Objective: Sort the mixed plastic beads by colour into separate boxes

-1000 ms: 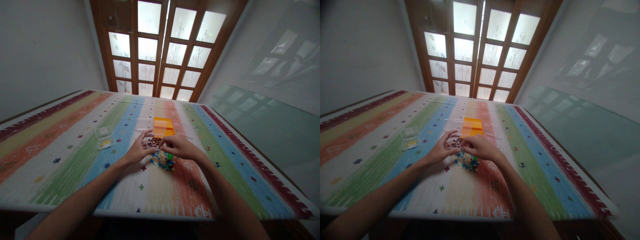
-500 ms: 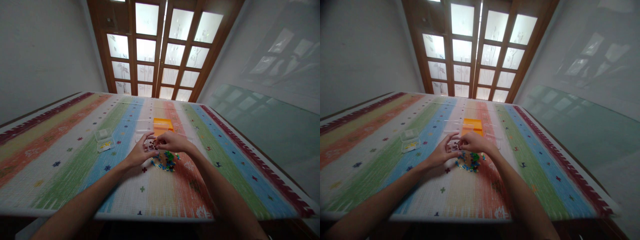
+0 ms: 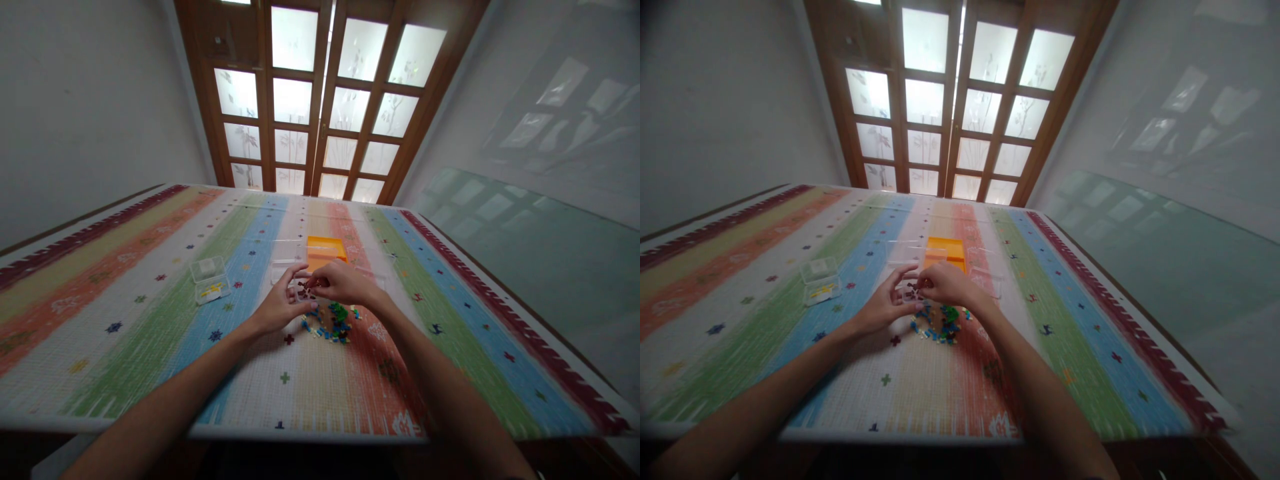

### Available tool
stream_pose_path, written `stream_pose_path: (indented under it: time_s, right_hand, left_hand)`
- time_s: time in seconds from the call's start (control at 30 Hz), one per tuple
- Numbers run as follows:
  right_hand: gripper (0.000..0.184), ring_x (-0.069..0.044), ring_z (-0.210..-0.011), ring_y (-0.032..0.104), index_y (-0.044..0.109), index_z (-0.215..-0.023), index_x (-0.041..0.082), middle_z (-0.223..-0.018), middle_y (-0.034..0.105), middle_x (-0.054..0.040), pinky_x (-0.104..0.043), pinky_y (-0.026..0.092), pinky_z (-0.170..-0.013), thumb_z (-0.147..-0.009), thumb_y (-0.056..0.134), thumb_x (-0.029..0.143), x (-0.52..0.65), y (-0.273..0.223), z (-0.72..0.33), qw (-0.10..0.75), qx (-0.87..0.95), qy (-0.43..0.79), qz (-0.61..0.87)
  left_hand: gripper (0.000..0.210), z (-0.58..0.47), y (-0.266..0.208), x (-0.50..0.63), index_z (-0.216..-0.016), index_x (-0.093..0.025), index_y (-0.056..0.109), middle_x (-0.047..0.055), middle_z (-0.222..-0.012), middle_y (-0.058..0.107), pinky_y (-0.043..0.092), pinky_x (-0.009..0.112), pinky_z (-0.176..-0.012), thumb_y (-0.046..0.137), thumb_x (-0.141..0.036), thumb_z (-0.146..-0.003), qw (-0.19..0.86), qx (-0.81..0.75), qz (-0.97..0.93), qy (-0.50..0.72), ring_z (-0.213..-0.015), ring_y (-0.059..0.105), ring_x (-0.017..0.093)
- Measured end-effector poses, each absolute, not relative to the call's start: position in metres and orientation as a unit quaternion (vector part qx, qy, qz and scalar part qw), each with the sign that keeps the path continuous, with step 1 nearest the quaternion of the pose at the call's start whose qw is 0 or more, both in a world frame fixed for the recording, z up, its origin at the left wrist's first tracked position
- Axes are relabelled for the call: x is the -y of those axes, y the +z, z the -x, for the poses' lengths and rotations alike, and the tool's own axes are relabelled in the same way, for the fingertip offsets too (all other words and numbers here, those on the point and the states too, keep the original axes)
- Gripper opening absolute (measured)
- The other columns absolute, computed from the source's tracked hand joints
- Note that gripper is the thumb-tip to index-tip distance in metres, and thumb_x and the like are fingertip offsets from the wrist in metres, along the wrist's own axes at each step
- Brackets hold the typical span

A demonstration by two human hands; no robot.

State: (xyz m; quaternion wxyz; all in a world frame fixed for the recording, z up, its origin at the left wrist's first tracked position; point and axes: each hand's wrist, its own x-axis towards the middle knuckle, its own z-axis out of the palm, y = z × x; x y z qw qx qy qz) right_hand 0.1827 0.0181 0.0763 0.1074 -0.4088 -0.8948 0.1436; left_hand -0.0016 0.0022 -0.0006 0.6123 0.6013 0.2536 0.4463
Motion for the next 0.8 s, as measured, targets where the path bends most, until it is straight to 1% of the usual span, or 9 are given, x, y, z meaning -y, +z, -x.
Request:
stream_pose_path:
  time_s: [0.1,0.2,0.27,0.37,0.43,0.5,0.6,0.67,0.8]
  right_hand:
    - [0.018,-0.01,-0.059,0.053,0.08,-0.091,0.015,-0.068,0.069,-0.0024,-0.021,0.033,-0.059,-0.083,0.064,0.012,-0.015,0.08,-0.188,0.134,0.884,0.142,0.425]
    - [0.018,-0.008,-0.053,0.046,0.079,-0.092,0.013,-0.058,0.059,0.0017,-0.021,0.03,-0.056,-0.085,0.063,0.016,-0.011,0.083,-0.2,0.163,0.866,0.154,0.446]
    - [0.018,-0.007,-0.05,0.042,0.078,-0.091,0.013,-0.055,0.054,0.0037,-0.021,0.028,-0.053,-0.086,0.062,0.019,-0.008,0.085,-0.211,0.185,0.86,0.172,0.443]
    - [0.021,-0.007,-0.049,0.039,0.077,-0.089,0.013,-0.054,0.051,0.0046,-0.021,0.027,-0.05,-0.086,0.06,0.024,-0.001,0.085,-0.231,0.193,0.863,0.223,0.411]
    - [0.021,-0.007,-0.049,0.04,0.077,-0.088,0.013,-0.054,0.053,0.004,-0.021,0.028,-0.05,-0.085,0.059,0.025,0.003,0.082,-0.242,0.165,0.866,0.253,0.399]
    - [0.02,-0.007,-0.05,0.043,0.077,-0.086,0.013,-0.056,0.057,0.0025,-0.021,0.03,-0.051,-0.083,0.061,0.023,0.007,0.078,-0.249,0.121,0.868,0.269,0.399]
    - [0.018,-0.008,-0.052,0.047,0.078,-0.084,0.012,-0.062,0.065,0.0002,-0.021,0.032,-0.054,-0.08,0.06,0.016,0.01,0.068,-0.25,0.074,0.869,0.268,0.41]
    - [0.018,-0.008,-0.053,0.048,0.077,-0.082,0.013,-0.064,0.066,0.0,-0.021,0.032,-0.055,-0.081,0.059,0.014,0.011,0.061,-0.246,0.057,0.868,0.261,0.419]
    - [0.018,-0.01,-0.055,0.05,0.077,-0.078,0.015,-0.065,0.068,-0.0019,-0.022,0.029,-0.054,-0.086,0.062,0.022,0.015,0.049,-0.232,0.02,0.866,0.21,0.454]
  left_hand:
    - [0.078,0.002,0.0,-0.002,-0.135,-0.028,0.046,0.011,-0.133,0.052,0.056,0.042,-0.094,0.086,-0.023,-0.069,0.612,-0.259,-0.598,0.448,-0.102,0.069,0.022]
    - [0.078,0.002,0.0,-0.002,-0.135,-0.027,0.046,0.012,-0.134,0.051,0.056,0.043,-0.094,0.086,-0.023,-0.069,0.604,-0.268,-0.603,0.447,-0.105,0.068,0.023]
    - [0.078,0.002,0.0,-0.002,-0.135,-0.027,0.046,0.013,-0.136,0.05,0.055,0.043,-0.095,0.086,-0.024,-0.069,0.596,-0.273,-0.608,0.448,-0.105,0.068,0.023]
    - [0.078,0.003,0.0,-0.002,-0.136,-0.027,0.046,0.014,-0.137,0.05,0.056,0.045,-0.094,0.086,-0.025,-0.069,0.591,-0.277,-0.609,0.45,-0.104,0.068,0.024]
    - [0.077,0.003,0.001,-0.003,-0.136,-0.026,0.047,0.015,-0.138,0.05,0.055,0.045,-0.095,0.086,-0.025,-0.069,0.586,-0.282,-0.612,0.451,-0.105,0.068,0.024]
    - [0.077,0.004,0.001,-0.002,-0.136,-0.025,0.047,0.015,-0.137,0.051,0.055,0.046,-0.096,0.085,-0.025,-0.07,0.58,-0.289,-0.613,0.453,-0.106,0.067,0.025]
    - [0.078,0.004,0.001,-0.003,-0.137,-0.024,0.046,0.014,-0.135,0.051,0.055,0.046,-0.096,0.085,-0.023,-0.069,0.577,-0.302,-0.609,0.453,-0.106,0.067,0.025]
    - [0.077,0.004,0.0,-0.003,-0.136,-0.024,0.045,0.013,-0.134,0.052,0.055,0.046,-0.097,0.085,-0.022,-0.07,0.576,-0.305,-0.607,0.455,-0.107,0.067,0.025]
    - [0.076,0.004,-0.001,-0.005,-0.135,-0.026,0.046,0.012,-0.133,0.052,0.056,0.046,-0.096,0.085,-0.021,-0.07,0.575,-0.303,-0.606,0.459,-0.108,0.066,0.025]
